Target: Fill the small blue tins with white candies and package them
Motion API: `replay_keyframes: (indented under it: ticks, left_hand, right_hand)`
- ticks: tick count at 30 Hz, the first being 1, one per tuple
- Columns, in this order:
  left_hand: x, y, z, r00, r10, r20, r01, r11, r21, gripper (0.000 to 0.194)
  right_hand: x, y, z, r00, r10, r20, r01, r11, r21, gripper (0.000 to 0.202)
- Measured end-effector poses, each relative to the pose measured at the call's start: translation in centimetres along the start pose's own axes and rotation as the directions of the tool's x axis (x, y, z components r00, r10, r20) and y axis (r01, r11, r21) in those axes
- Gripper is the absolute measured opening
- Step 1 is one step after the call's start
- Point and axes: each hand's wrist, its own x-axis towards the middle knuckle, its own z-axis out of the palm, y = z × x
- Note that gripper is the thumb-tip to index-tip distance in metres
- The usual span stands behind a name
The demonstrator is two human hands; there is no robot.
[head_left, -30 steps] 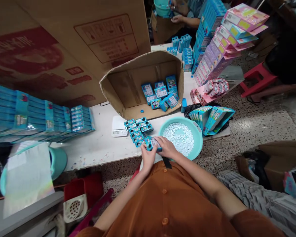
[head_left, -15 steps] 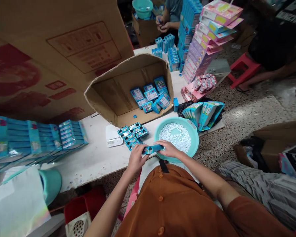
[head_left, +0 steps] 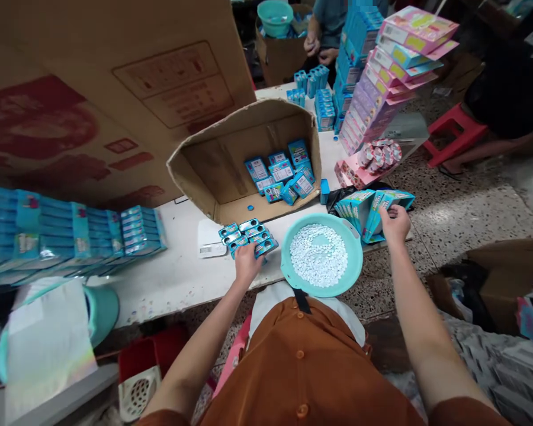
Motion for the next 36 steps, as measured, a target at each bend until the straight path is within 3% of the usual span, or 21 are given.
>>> replay_keyframes:
  ticks: [6,10,14,18,20,22,24,26,27,29,31,32,34,36]
  left_hand:
    - [0.1,-0.6,1.9,1.000,-0.024,0.016,0.024,1.000,0.013,0.030]
    - [0.5,-0.6,3.0,1.000,-0.012,0.012,0.011,0.999,0.039,0.032]
    - [0.8,-0.3,3.6,0.997,-0.065,0.035,0.063,0.997,0.045,0.034]
    - [0.8,0.2,3.6,0.989,-0.145,0.001,0.145,0.989,0.000,0.047]
    - [0.6,0.6,3.2,0.988,-0.152,-0.029,0.150,0.987,-0.065,0.052]
    - [0.0,1.1,2.2,0.981,-0.174,-0.081,0.158,0.973,-0.169,0.050]
    - [-0.8,1.5,0.7,0.960,-0.242,-0.143,0.187,0.930,-0.318,0.043]
    - [-1.9,1.6,-1.6,0.921,-0.361,-0.146,0.238,0.819,-0.523,0.037]
    - [-2.5,1.5,-2.9,0.901,-0.423,-0.101,0.266,0.720,-0.642,0.036]
    - [-3.9,0.5,-6.1,0.864,-0.499,0.067,0.317,0.436,-0.842,0.046]
    - [-5.4,-1.2,-9.4,0.837,-0.488,0.249,0.362,0.151,-0.920,0.067]
    - [-6.2,-2.3,-11.0,0.827,-0.464,0.316,0.387,0.062,-0.920,0.075]
    - [-7.7,-4.9,-13.6,0.812,-0.426,0.399,0.448,0.016,-0.894,0.078]
    - [-9.2,-7.6,-15.3,0.789,-0.420,0.447,0.518,0.065,-0.853,0.070]
  right_hand:
    - [0.6,-0.5,0.1,0.997,-0.071,-0.019,0.069,0.991,-0.113,0.033]
    - [0.4,-1.8,-1.5,0.974,-0.129,-0.188,0.111,0.988,-0.103,0.029]
    - [-0.6,-4.2,-3.4,0.912,-0.181,-0.369,0.166,0.983,-0.074,0.024]
    - [-2.7,-7.3,-4.8,0.855,-0.268,-0.444,0.282,0.959,-0.036,0.021]
    - [-4.1,-9.2,-5.2,0.819,-0.376,-0.434,0.407,0.913,-0.023,0.020]
    - [-5.8,-11.3,-5.1,0.757,-0.556,-0.344,0.589,0.808,-0.009,0.015]
    - [-7.8,-13.9,-4.4,0.641,-0.747,-0.175,0.766,0.636,0.091,0.005]
    - [-10.3,-16.6,-3.2,0.457,-0.889,0.019,0.845,0.440,0.303,0.012]
    - [-11.7,-18.0,-2.3,0.340,-0.933,0.115,0.834,0.356,0.421,0.018]
    - [-15.0,-20.6,-0.5,0.089,-0.964,0.251,0.772,0.226,0.594,0.026]
    - [-18.5,-23.0,1.6,-0.173,-0.938,0.300,0.712,0.091,0.696,0.028]
    - [-20.3,-24.0,2.6,-0.293,-0.911,0.291,0.679,0.017,0.734,0.027]
    - [-23.7,-25.8,4.6,-0.488,-0.840,0.237,0.607,-0.131,0.784,0.022]
    - [-26.9,-27.5,6.4,-0.610,-0.768,0.196,0.554,-0.236,0.798,0.018]
